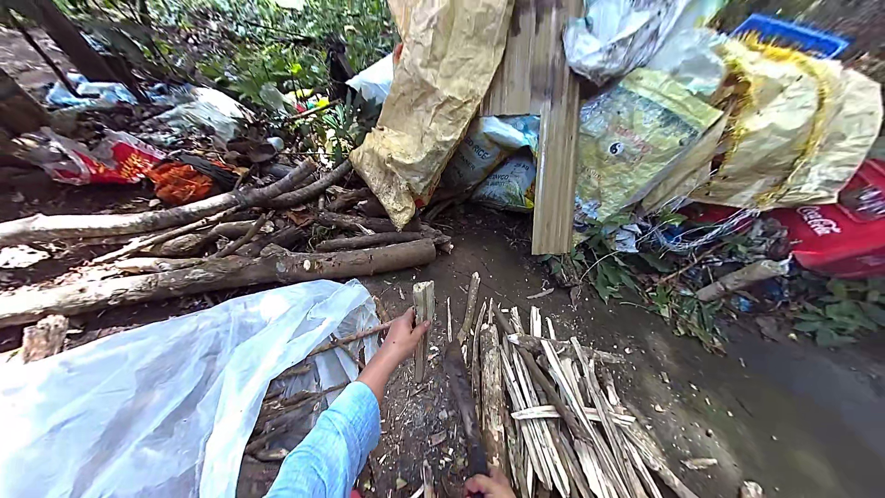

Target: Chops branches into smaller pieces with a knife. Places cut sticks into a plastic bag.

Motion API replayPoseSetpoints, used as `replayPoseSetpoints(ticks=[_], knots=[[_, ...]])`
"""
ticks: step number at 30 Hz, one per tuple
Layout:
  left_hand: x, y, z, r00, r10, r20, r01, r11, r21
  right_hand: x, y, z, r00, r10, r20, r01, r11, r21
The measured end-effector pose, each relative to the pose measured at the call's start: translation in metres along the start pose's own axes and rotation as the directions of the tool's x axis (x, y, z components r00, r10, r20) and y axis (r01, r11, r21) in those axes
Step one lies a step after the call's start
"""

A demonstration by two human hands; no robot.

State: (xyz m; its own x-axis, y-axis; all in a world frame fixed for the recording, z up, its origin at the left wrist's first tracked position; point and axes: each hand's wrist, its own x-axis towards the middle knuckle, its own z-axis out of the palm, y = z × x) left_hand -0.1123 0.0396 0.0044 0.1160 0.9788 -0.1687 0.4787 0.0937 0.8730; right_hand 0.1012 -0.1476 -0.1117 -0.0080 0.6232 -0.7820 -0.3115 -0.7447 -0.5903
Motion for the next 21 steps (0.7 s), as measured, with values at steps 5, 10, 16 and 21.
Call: replayPoseSetpoints(ticks=[5, 10, 16, 21], knots=[[-0.005, 0.009, 0.006, 0.998, 0.034, 0.059, -0.037, 0.998, 0.054, -0.064, -0.051, -0.01, 0.895, -0.446, -0.031, 0.413, 0.852, -0.323], [-0.011, 0.015, 0.012, 0.995, 0.031, 0.094, -0.04, 0.994, 0.104, -0.132, -0.097, 0.008, 0.608, -0.791, 0.069, 0.713, 0.506, -0.486], [-0.015, 0.015, 0.016, 0.992, 0.042, 0.118, -0.057, 0.99, 0.129, -0.159, -0.099, 0.041, 0.565, -0.814, 0.134, 0.477, 0.19, -0.858], [-0.013, 0.018, 0.018, 0.992, 0.023, 0.12, -0.043, 0.986, 0.162, -0.152, -0.114, 0.062, 0.879, -0.477, -0.015, 0.128, 0.264, -0.956]])
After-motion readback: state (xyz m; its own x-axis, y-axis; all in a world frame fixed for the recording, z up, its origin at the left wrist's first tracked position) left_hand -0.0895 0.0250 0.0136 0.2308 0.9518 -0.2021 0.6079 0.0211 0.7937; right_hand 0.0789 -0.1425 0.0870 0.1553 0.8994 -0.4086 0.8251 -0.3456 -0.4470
